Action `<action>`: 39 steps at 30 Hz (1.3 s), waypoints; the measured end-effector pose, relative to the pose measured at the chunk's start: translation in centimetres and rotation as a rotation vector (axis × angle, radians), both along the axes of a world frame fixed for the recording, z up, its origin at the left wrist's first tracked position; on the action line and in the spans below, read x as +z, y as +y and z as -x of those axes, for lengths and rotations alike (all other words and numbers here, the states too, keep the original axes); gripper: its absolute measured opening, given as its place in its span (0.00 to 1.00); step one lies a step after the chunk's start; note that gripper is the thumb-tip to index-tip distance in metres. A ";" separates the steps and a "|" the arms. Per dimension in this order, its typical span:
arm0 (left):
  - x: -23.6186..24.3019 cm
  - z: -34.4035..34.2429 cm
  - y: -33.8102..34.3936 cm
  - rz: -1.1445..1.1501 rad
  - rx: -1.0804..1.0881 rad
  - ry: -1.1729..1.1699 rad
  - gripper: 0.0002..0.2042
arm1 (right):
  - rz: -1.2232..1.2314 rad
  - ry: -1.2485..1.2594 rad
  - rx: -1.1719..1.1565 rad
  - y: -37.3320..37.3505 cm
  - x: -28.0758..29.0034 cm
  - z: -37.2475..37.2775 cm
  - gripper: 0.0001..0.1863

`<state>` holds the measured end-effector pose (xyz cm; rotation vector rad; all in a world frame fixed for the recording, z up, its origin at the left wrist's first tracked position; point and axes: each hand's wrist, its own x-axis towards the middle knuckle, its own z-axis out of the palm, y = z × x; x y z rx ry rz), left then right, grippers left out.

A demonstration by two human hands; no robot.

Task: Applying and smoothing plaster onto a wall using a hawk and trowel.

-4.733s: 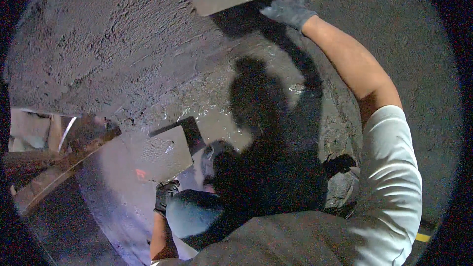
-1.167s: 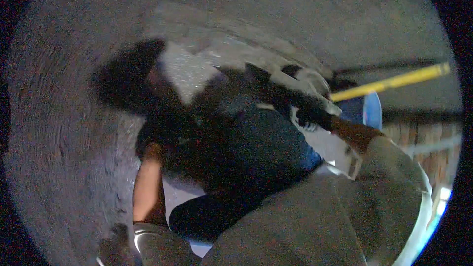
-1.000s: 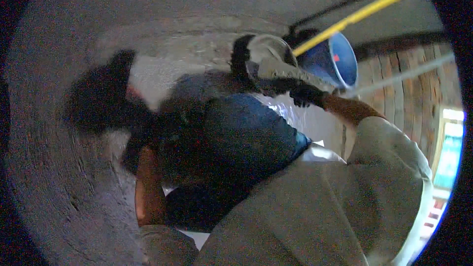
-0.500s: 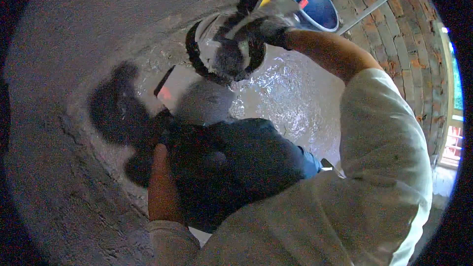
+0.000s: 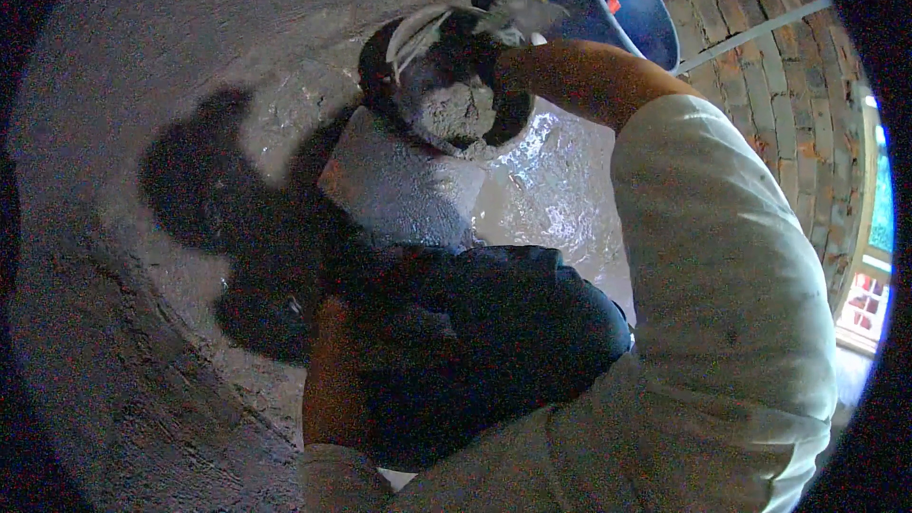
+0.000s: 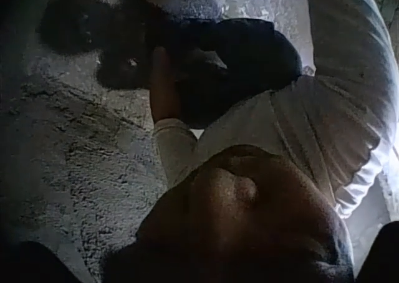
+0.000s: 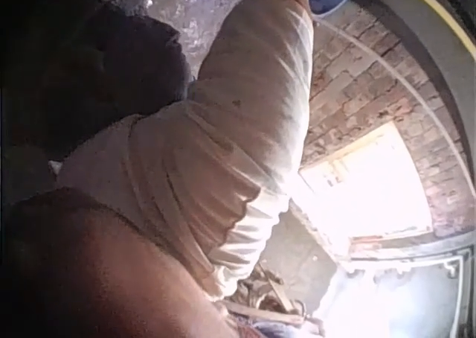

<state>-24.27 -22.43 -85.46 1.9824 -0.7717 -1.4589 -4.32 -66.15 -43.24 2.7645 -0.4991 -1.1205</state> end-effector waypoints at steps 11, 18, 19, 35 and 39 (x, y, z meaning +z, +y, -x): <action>-3.3 2.9 3.0 -0.343 -0.254 -0.177 0.14 | -0.489 0.418 -0.613 -1.0 0.0 1.7 0.20; 0.2 -0.5 -4.3 -0.215 -0.067 -0.217 0.14 | -0.609 0.300 -0.255 3.2 3.7 -3.8 0.21; 0.8 -1.5 -3.0 -0.192 -0.048 -0.230 0.14 | -0.503 0.182 -0.631 3.0 4.0 -4.1 0.21; 15.4 -6.2 -10.8 0.048 0.307 -0.292 0.17 | -0.082 0.364 0.246 8.5 4.3 -6.5 0.19; 19.0 -8.4 -13.0 0.188 0.358 -0.308 0.17 | 0.100 0.402 0.417 8.3 5.1 -4.4 0.19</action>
